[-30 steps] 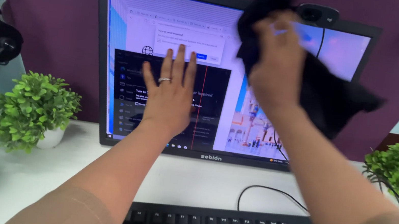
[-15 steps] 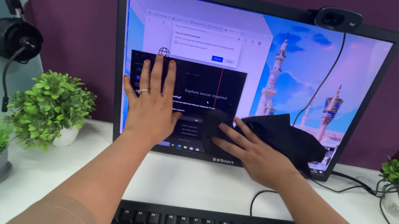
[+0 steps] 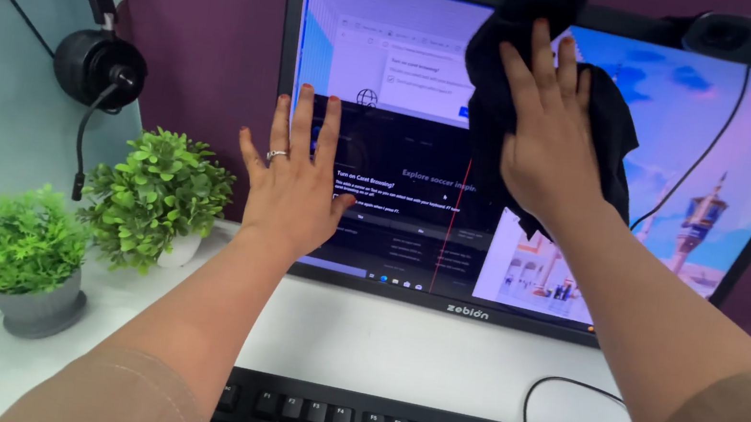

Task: The recorder uses a black cloth to wipe down a keyboard, a monitor screen, and a webcam.

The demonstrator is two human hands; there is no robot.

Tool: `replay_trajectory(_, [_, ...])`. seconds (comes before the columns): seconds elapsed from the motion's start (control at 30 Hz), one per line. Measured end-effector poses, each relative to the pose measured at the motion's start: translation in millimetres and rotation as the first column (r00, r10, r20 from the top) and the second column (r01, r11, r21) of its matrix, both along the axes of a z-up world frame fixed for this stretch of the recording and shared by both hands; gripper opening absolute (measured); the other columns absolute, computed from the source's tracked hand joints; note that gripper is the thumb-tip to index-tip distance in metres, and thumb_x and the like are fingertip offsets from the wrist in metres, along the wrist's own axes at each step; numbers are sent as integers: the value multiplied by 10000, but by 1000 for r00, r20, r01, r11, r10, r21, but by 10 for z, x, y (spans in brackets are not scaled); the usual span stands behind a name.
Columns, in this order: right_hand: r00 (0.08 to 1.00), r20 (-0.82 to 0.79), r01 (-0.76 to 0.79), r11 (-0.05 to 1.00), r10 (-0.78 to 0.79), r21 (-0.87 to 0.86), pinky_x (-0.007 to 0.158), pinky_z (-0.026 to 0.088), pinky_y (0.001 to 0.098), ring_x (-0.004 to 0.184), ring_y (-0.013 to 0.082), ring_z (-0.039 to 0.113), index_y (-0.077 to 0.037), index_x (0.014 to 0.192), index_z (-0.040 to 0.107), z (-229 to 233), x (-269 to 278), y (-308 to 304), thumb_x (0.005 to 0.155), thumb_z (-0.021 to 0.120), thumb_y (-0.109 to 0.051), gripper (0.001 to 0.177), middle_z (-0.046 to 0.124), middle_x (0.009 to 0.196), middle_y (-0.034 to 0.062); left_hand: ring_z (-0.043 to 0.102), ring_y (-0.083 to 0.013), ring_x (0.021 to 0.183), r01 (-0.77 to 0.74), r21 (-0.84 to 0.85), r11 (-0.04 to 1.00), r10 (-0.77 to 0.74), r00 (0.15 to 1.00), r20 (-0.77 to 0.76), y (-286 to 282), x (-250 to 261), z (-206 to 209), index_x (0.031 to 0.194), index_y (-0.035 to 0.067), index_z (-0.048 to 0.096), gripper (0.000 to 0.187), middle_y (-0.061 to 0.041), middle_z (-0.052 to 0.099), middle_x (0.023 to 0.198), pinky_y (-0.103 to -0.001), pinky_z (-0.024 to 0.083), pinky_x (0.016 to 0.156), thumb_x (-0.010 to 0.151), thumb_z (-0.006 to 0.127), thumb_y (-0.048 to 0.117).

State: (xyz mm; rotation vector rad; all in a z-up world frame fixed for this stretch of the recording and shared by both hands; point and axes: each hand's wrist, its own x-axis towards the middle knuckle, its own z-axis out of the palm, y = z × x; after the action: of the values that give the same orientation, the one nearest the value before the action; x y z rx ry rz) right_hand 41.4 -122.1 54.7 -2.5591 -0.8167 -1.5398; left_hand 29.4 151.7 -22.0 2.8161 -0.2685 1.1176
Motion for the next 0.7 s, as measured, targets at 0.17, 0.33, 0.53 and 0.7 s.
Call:
replay_trajectory(0.17, [996,-88,-15,986,0,-169,1230,172,658,1535,464,163,-136,1538,427,-466,9,389,829,753,-235,786,243,1659,197,69,-421,1543,52,-46,998,-48,995,86,47,111,-148,1624,82,58,1073,-197,20,1669,-761,196,1121,865,741,409])
replay_trajectory(0.33, [978,-200,-118,951,62,-285,1199,191,633,1530,403,175,-203,1530,425,-1078,-144,477,824,751,-279,781,273,1649,120,91,-420,1552,17,-68,998,-6,987,158,194,107,-229,1645,65,63,992,-201,41,1681,-746,215,1132,913,697,283])
replay_trajectory(0.53, [877,-477,-266,773,-53,-576,1205,156,531,1542,344,136,-259,1536,402,-1187,-179,106,793,598,-13,807,244,1660,46,116,-450,1519,-31,-144,989,34,999,19,376,45,-246,1595,40,16,1054,-239,31,1645,-728,255,1103,855,734,262])
replay_trajectory(0.7, [962,-258,13,965,-84,-264,1222,206,568,1526,445,177,-119,1513,418,-687,-209,-37,645,602,63,906,273,1629,212,223,-402,1493,31,-295,955,-68,991,-113,385,142,-236,1581,-4,-19,1045,-238,132,1621,-639,329,1115,864,717,187])
